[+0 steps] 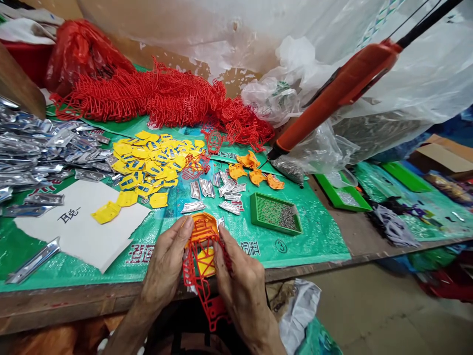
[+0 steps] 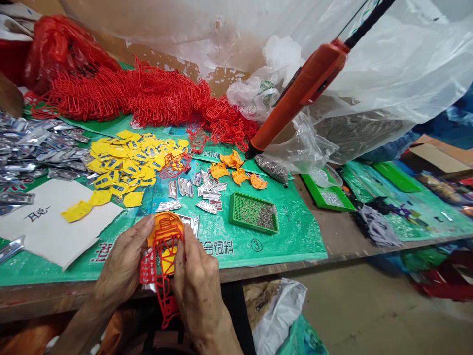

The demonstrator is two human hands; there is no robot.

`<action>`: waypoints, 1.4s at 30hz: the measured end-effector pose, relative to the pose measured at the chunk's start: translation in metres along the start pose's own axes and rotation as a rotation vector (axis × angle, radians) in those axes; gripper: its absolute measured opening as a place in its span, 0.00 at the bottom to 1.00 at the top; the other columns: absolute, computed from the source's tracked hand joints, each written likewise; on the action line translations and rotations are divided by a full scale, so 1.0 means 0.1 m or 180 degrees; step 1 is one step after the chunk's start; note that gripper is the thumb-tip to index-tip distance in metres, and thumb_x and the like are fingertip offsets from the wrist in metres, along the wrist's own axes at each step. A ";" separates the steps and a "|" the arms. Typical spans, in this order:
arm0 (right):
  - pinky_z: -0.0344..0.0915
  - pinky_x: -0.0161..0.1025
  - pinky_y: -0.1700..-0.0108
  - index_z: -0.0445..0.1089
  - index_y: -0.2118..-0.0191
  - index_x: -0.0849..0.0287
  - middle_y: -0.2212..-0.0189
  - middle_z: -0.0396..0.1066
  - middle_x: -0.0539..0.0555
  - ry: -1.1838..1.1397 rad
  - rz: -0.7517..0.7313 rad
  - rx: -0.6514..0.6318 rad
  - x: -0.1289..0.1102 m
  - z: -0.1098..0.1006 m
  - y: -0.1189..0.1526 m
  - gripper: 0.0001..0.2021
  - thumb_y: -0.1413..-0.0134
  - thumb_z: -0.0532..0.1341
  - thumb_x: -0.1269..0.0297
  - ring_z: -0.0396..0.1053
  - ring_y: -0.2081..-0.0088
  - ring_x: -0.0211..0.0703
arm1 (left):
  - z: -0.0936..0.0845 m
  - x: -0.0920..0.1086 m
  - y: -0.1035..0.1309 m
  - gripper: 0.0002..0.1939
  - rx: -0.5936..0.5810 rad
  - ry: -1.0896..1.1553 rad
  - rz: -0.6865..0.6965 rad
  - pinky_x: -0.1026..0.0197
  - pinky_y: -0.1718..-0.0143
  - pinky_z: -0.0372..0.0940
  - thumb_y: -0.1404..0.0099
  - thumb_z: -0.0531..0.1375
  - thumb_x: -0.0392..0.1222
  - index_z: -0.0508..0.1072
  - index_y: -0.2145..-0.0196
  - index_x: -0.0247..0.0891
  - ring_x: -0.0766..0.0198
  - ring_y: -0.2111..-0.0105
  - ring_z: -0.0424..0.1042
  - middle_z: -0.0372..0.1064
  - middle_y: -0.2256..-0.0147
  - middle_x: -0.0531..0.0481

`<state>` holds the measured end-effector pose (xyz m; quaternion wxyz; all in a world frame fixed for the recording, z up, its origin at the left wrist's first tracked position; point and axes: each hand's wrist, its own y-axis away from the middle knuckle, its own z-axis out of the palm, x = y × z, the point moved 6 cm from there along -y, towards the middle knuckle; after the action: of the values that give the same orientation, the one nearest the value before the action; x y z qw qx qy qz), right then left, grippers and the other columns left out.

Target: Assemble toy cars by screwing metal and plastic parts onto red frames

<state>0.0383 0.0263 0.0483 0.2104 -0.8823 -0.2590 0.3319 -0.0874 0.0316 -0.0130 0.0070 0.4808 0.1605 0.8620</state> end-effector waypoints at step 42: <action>0.69 0.37 0.65 0.71 0.53 0.60 0.66 0.72 0.54 -0.0534 0.0836 -0.0449 0.25 -0.11 -0.13 0.12 0.42 0.62 0.64 0.69 0.68 0.39 | 0.15 0.05 0.05 0.17 -0.0691 -0.1227 0.0091 0.59 0.63 0.69 0.35 0.59 0.50 0.76 0.53 0.41 0.56 0.65 0.74 0.77 0.61 0.47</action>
<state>0.0581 0.0487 0.0512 0.0805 -0.8903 -0.1808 0.4100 -0.0772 0.0314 -0.0004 0.0771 0.6353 0.0555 0.7664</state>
